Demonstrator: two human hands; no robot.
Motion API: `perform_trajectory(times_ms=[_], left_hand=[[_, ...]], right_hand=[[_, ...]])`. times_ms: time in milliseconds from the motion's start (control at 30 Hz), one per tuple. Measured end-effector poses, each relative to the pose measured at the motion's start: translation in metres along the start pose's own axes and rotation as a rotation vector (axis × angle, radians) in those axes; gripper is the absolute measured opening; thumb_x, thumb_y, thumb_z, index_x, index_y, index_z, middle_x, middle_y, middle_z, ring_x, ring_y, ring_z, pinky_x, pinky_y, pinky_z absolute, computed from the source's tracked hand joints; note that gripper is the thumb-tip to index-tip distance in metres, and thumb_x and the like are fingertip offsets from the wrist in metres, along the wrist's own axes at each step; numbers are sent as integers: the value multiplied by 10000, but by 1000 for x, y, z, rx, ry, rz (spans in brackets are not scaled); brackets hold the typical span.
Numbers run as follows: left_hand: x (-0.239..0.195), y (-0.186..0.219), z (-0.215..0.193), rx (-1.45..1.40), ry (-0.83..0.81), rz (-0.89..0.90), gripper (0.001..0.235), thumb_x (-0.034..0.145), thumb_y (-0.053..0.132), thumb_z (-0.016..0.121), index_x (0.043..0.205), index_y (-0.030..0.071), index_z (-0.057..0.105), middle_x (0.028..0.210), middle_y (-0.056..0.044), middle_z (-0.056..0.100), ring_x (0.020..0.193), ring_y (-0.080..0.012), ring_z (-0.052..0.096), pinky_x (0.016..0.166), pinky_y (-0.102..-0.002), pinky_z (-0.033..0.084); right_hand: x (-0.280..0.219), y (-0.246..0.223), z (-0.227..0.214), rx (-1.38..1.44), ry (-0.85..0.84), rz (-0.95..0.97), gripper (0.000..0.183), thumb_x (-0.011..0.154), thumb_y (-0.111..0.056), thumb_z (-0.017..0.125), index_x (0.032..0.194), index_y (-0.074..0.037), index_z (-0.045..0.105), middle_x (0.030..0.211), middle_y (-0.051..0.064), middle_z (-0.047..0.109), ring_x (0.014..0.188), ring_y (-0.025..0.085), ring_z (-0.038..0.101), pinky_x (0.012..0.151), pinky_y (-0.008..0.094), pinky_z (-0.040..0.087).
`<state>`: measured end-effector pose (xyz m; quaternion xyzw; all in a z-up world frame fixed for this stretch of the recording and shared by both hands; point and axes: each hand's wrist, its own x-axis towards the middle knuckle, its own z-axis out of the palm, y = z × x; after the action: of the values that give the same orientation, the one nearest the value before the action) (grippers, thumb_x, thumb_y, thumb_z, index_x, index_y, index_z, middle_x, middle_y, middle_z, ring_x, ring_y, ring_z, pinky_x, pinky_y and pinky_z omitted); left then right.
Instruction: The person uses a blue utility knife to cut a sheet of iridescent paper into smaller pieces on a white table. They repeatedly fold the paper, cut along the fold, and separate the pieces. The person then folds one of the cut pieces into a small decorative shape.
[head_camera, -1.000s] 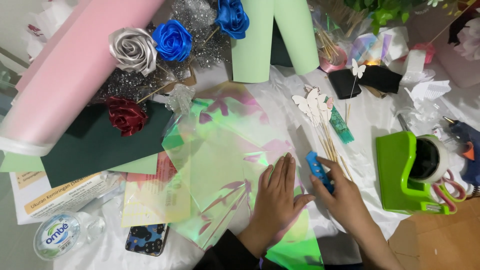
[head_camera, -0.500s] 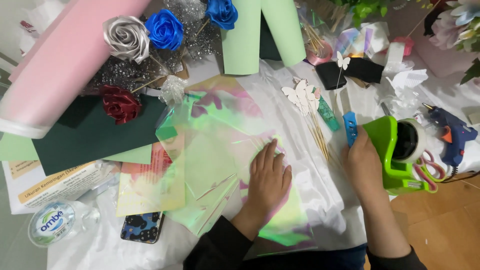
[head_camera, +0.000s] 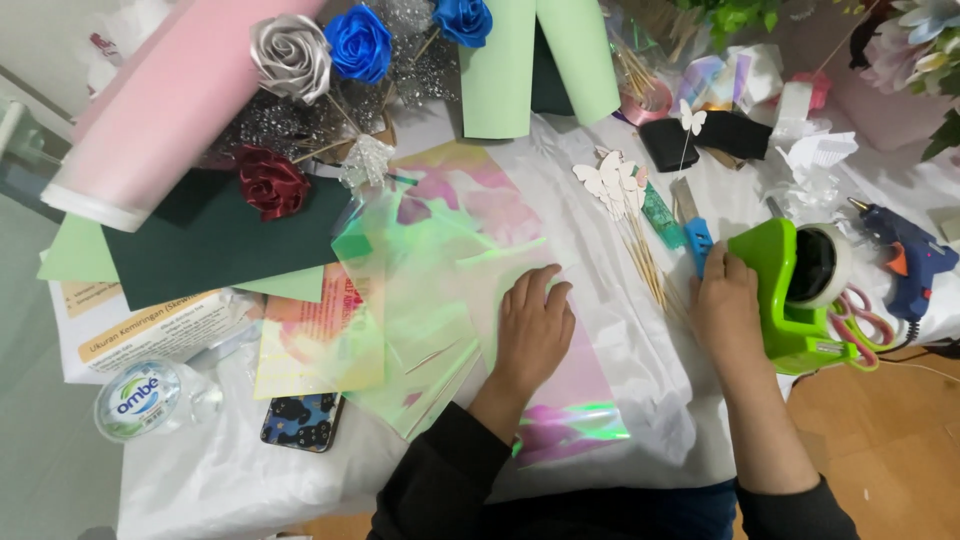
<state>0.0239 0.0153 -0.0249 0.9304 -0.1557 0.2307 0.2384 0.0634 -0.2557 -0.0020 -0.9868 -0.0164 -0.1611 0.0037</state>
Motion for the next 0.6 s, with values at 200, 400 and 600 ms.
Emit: perform_trajectory(times_ms=[200,400,600], left_hand=[[0,-10,7,-54,-58,54,252,942,21,545,1117,128,691,1120,-18,618,1080,-223,635,812,-373,501],[11,-6,-16,-175,212,43,353,844,-121,588,1069,125,703,1115,0,652,865,-232,621,720,-380,504],[15,20,-70,-282,421,118,294,910,-129,560,1011,100,713,1065,-4,678,925,-187,658,767,-334,498]], right_hand=[[-36,-33,-58,303,111,-272,692,870,-205,749,1465,92,555,1377,327,592,1265,479,584,1089,518,472],[-99,-90,-91,594,-360,-981,1002,832,-335,932,1582,-41,336,1612,190,402,1489,334,392,1220,563,212],[-105,-89,-69,638,-278,-910,469,985,-77,562,1454,-92,556,1470,93,585,1378,302,525,1149,428,422]])
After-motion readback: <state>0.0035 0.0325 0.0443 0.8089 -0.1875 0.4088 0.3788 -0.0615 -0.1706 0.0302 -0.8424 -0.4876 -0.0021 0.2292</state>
